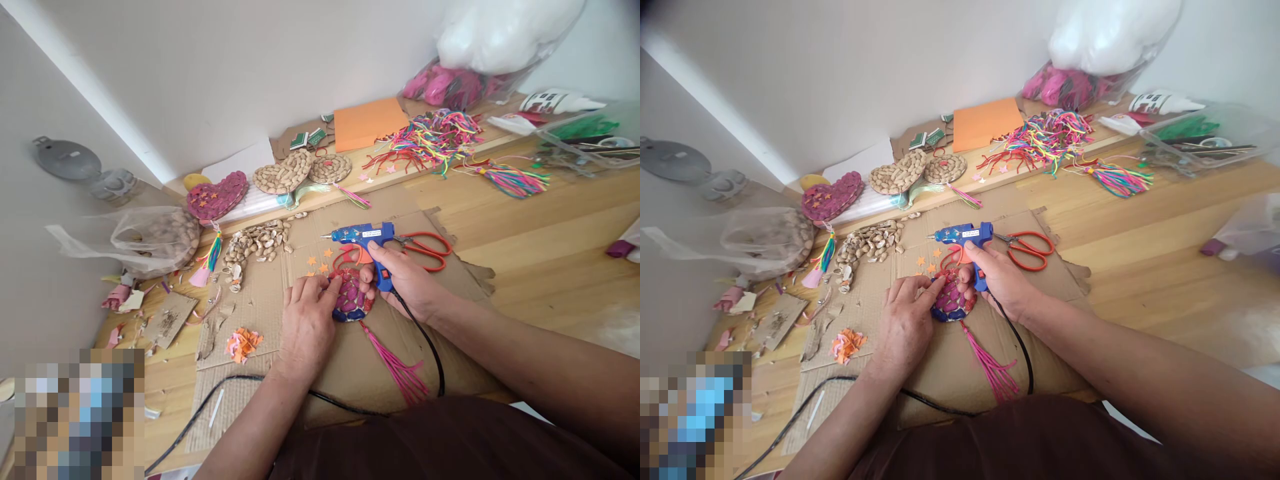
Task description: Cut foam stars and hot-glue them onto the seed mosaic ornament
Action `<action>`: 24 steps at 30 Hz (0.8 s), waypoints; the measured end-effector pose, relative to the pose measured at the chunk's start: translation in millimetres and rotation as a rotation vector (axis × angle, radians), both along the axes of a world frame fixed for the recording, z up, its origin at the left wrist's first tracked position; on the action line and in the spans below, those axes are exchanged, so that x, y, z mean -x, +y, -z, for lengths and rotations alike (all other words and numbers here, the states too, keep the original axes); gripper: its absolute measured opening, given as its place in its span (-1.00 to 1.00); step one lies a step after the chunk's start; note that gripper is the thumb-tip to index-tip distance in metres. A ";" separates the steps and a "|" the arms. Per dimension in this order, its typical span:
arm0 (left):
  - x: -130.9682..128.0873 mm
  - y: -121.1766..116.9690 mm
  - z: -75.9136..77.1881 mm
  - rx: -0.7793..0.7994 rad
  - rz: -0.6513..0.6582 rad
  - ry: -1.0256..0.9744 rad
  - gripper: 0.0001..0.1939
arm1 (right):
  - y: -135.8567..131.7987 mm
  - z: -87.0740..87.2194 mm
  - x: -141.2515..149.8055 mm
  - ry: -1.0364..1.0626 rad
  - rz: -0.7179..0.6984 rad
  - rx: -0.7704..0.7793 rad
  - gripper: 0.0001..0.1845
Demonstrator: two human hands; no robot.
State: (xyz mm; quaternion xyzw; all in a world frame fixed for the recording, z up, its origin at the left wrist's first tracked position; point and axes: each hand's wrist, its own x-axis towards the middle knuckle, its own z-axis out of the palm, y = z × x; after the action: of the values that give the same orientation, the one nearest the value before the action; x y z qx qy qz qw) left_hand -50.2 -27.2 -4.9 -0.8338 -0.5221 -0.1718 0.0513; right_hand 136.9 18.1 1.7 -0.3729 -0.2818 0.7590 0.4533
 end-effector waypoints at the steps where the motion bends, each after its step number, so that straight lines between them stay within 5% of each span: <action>1: 0.8 -0.3 -0.4 -0.009 -0.006 0.000 -0.55 | -0.1 0.1 -0.1 0.001 -0.007 -0.002 -0.61; 24: -1.0 -3.1 4.0 0.003 -0.032 0.018 -0.58 | -2.6 1.7 0.3 0.006 0.003 0.006 -0.62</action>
State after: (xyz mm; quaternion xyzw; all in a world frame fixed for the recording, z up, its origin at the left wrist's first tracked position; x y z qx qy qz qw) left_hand -49.2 -30.3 -8.9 -0.8268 -0.5354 -0.1626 0.0574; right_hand 136.7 15.5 0.1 -0.3724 -0.2778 0.7602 0.4541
